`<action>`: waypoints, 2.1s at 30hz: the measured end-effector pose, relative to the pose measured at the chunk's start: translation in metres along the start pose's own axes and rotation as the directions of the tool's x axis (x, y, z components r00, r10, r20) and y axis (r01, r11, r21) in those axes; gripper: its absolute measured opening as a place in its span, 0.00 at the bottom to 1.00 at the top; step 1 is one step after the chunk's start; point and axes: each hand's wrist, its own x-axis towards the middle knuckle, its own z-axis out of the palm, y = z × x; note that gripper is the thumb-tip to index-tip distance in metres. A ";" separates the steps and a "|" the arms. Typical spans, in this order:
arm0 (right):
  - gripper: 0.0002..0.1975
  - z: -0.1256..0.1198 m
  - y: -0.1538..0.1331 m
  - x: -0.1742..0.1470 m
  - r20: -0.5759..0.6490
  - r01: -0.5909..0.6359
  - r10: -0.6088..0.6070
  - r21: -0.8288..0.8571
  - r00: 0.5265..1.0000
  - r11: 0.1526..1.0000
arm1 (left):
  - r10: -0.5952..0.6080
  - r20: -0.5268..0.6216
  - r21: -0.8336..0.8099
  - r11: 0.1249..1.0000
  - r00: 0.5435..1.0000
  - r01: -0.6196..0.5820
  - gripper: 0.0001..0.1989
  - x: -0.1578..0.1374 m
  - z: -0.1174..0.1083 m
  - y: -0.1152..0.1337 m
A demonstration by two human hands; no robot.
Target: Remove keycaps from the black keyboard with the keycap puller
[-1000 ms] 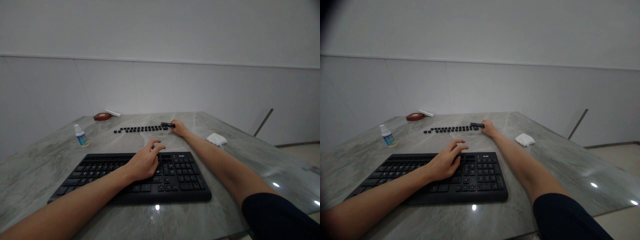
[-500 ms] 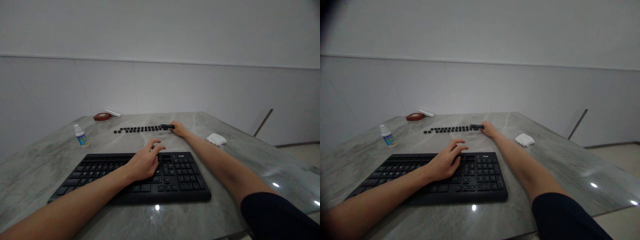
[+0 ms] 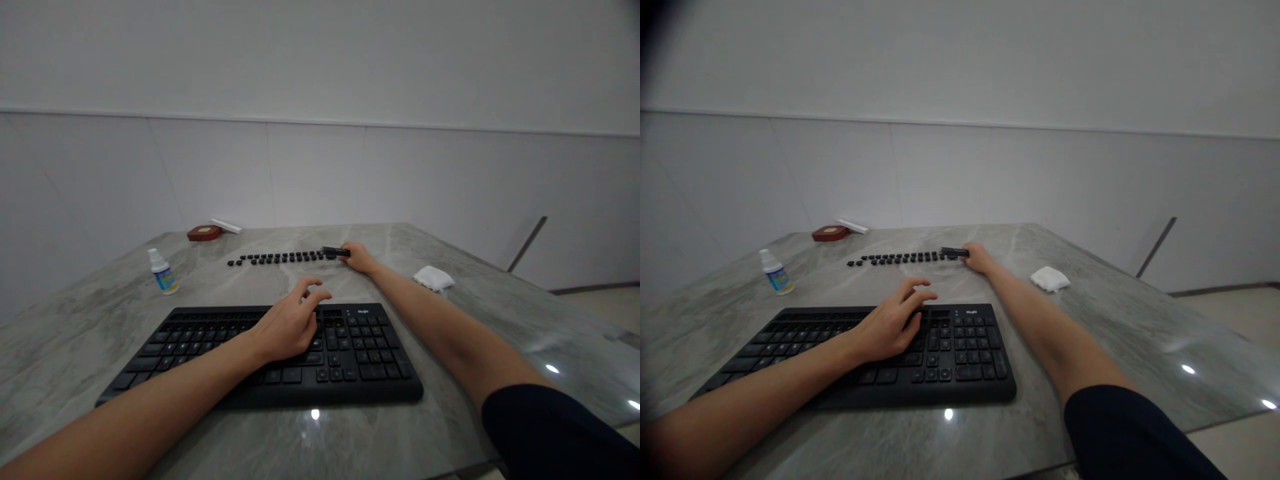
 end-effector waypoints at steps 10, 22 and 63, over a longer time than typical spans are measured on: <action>0.09 0.000 0.002 -0.001 -0.011 0.001 -0.001 0.011 1.000 1.000 | -0.003 0.008 0.010 1.000 1.000 0.003 0.21 0.000 0.000 0.000; 0.08 0.001 0.003 0.000 -0.030 0.014 -0.011 0.096 0.999 0.995 | 0.003 0.006 0.016 1.000 1.000 -0.003 0.21 -0.001 0.001 -0.001; 0.09 -0.130 -0.141 -0.149 0.119 0.164 -0.240 0.446 0.963 0.880 | 0.279 0.115 0.031 0.958 0.953 -0.284 0.17 -0.007 -0.004 0.005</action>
